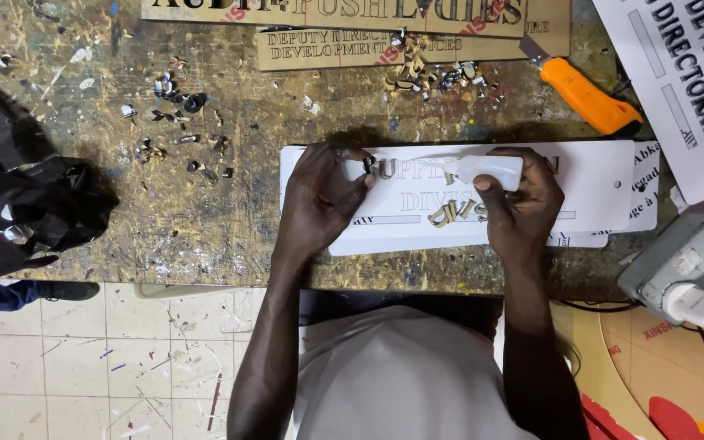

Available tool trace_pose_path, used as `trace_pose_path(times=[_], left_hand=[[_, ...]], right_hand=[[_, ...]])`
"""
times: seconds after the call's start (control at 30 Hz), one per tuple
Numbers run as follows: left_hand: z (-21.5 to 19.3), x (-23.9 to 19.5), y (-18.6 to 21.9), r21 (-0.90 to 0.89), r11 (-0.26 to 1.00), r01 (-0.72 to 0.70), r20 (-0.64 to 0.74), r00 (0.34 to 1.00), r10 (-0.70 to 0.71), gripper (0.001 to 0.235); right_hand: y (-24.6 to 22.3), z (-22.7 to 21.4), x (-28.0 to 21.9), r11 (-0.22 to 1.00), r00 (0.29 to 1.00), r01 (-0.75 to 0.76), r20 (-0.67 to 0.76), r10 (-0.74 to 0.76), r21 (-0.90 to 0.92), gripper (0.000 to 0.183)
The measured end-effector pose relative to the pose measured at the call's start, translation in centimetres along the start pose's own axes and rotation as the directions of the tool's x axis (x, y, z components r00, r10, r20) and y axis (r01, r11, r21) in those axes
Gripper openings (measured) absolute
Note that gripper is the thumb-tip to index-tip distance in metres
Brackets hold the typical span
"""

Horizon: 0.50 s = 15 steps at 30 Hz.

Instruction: Gluing small gold-colored letters onto a white sign board using a printed template for alignment.

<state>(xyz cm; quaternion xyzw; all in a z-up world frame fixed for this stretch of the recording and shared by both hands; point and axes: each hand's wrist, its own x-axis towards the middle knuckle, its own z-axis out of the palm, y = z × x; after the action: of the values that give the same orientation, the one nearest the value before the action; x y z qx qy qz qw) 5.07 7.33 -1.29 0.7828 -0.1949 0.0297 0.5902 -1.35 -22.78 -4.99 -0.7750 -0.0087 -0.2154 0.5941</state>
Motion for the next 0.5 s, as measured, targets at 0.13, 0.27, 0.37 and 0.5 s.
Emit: trace_pose_path(times=[0.13, 0.27, 0.37, 0.5], left_hand=[[-0.10, 0.12, 0.22, 0.011, 1.000, -0.003, -0.001, 1.000, 0.003, 0.025], [-0.02, 0.09, 0.02, 0.006, 1.000, -0.013, -0.005, 1.000, 0.013, 0.025], [0.04, 0.03, -0.03, 0.003, 1.000, -0.011, -0.007, 1.000, 0.011, 0.025], [-0.01, -0.02, -0.30, -0.003, 1.000, -0.009, -0.008, 1.000, 0.009, 0.025]], right_hand=[[-0.21, 0.15, 0.02, 1.000, 1.000, -0.006, -0.005, 0.006, -0.001, 0.041], [0.16, 0.03, -0.02, 1.000, 1.000, 0.008, 0.002, -0.008, -0.005, 0.040], [0.24, -0.16, -0.10, 1.000, 1.000, 0.008, 0.001, -0.008, -0.006, 0.040], [0.04, 0.10, -0.06, 0.999, 1.000, 0.001, -0.021, -0.001, 0.032, 0.040]])
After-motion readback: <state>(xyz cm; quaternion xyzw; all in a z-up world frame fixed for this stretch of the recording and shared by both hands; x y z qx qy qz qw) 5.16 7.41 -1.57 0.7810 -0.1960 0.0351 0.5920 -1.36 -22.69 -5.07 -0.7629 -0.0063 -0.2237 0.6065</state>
